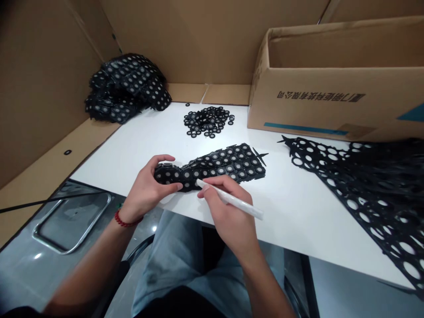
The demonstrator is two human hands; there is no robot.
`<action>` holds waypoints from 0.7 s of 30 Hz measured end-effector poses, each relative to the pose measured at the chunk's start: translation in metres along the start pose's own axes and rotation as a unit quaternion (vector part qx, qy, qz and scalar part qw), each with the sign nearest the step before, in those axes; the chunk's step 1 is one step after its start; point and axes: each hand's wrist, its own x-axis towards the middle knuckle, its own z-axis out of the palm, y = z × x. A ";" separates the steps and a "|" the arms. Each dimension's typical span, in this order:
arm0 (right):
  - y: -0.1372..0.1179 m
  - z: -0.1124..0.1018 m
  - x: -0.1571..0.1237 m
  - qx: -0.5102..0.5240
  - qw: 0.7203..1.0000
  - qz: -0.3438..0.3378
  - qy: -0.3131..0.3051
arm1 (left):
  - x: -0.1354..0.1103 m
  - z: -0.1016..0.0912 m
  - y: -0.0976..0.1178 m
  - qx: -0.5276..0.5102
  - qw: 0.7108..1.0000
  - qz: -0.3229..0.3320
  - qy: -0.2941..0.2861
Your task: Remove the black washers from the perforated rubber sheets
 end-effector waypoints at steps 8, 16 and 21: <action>0.003 -0.003 -0.001 0.019 0.999 -0.023 0.018 | -0.004 -0.011 -0.003 -0.254 0.966 -0.046 -0.010; 0.008 -0.002 -0.002 0.035 0.999 -0.028 0.013 | -0.015 0.004 -0.009 -0.428 0.889 -0.046 0.153; 0.009 -0.003 -0.003 0.044 0.999 -0.030 0.008 | -0.008 0.019 -0.006 -0.465 0.866 -0.043 0.180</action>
